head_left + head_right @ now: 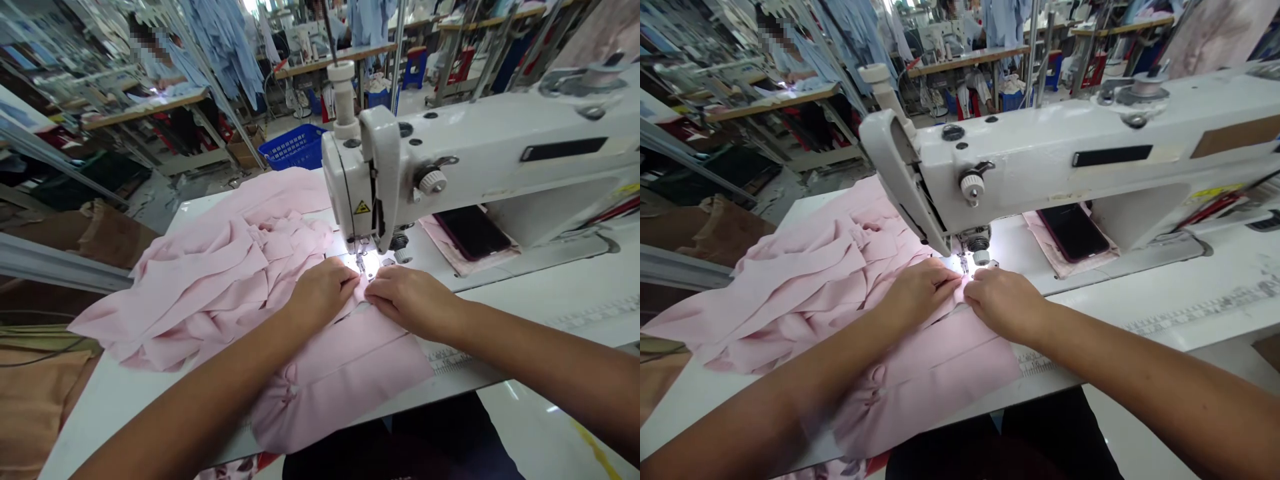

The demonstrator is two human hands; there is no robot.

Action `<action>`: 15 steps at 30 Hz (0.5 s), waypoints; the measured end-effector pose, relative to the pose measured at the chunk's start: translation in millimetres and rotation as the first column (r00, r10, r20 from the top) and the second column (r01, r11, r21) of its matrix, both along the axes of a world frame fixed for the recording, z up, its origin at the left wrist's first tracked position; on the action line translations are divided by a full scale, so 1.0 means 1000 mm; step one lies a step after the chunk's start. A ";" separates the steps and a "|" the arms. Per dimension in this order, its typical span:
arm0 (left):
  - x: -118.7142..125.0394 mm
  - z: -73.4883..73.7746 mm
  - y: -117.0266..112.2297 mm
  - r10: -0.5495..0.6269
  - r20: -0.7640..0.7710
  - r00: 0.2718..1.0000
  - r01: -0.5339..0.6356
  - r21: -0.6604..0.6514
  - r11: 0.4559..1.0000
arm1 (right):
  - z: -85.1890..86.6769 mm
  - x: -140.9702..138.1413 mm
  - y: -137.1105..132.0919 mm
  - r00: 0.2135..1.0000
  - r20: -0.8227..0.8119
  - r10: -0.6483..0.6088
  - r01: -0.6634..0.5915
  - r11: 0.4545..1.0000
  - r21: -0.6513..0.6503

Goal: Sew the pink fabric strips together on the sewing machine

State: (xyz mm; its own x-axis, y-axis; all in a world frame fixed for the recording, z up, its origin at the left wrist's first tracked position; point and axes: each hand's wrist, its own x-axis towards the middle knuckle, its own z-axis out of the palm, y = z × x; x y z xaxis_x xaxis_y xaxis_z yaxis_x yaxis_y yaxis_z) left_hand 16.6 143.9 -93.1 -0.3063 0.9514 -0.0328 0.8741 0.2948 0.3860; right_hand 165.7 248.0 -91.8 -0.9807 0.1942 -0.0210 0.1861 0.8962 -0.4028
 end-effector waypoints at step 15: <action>-0.024 -0.001 0.025 0.134 0.134 0.982 -0.132 -0.023 0.991 | -0.016 0.005 0.019 0.920 -0.198 0.339 -0.242 0.886 0.395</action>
State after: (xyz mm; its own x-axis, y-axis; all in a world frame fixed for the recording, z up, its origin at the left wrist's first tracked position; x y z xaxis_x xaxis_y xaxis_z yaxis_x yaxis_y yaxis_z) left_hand -7.0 169.0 -94.5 -0.4219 0.9016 -0.0954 0.7668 0.4110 0.4931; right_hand 170.5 266.6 -108.3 -0.9553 -0.1537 0.2524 -0.1701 0.9844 -0.0445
